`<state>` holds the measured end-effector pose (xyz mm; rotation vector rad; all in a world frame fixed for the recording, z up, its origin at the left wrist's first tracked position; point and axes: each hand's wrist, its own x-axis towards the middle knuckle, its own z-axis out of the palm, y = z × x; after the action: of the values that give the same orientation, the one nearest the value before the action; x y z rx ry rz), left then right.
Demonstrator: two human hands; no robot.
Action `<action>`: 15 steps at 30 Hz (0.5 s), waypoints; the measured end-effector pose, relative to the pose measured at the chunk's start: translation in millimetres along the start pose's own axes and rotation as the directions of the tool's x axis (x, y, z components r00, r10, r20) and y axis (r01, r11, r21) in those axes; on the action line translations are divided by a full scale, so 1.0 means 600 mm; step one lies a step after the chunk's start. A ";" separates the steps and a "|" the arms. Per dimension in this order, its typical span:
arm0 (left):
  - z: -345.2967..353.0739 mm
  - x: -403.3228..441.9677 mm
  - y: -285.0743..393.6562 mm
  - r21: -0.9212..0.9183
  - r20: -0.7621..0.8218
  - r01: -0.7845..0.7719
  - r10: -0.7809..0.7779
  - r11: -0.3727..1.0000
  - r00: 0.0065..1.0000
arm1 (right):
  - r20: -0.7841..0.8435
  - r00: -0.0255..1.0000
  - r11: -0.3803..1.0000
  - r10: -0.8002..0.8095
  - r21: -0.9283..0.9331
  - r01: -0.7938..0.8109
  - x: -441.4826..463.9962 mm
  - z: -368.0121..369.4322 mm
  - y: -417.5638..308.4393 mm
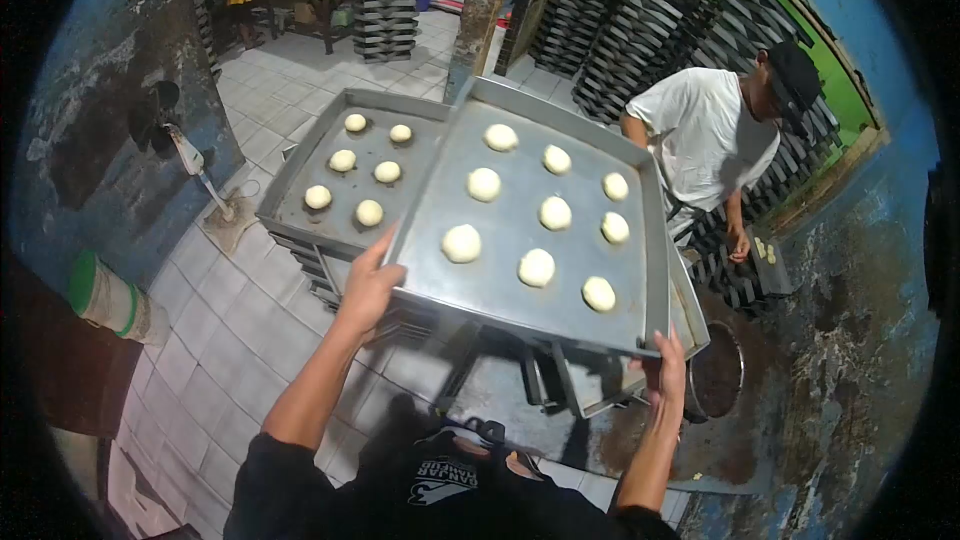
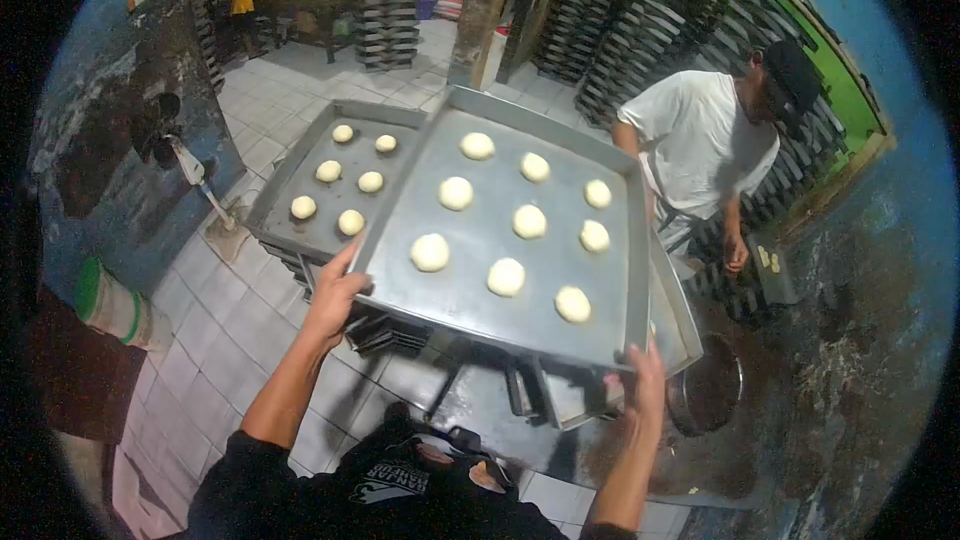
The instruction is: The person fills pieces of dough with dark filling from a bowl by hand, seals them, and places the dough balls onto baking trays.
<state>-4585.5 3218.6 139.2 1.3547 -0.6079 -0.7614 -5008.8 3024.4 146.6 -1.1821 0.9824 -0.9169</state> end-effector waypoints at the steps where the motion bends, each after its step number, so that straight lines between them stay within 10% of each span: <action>1: -0.031 -0.003 -0.001 -0.034 -0.055 -0.007 0.005 0.999 0.998 | 0.031 0.999 0.999 -0.024 -0.026 0.025 0.023 0.043 -0.008; 11: -0.178 0.022 -0.114 -0.189 -0.459 -0.204 0.097 0.961 0.883 | 0.279 0.951 0.987 0.134 -0.119 -0.105 0.375 0.393 0.015; 15: -0.176 0.036 -0.122 -0.067 -0.417 -0.196 0.151 0.978 0.896 | 0.116 0.982 0.974 0.150 -0.188 -0.127 0.484 0.437 0.118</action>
<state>-4500.3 3264.1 51.9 1.2908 -0.3404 -0.3409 -4664.8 2840.7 67.7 -1.2906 1.0445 -0.6425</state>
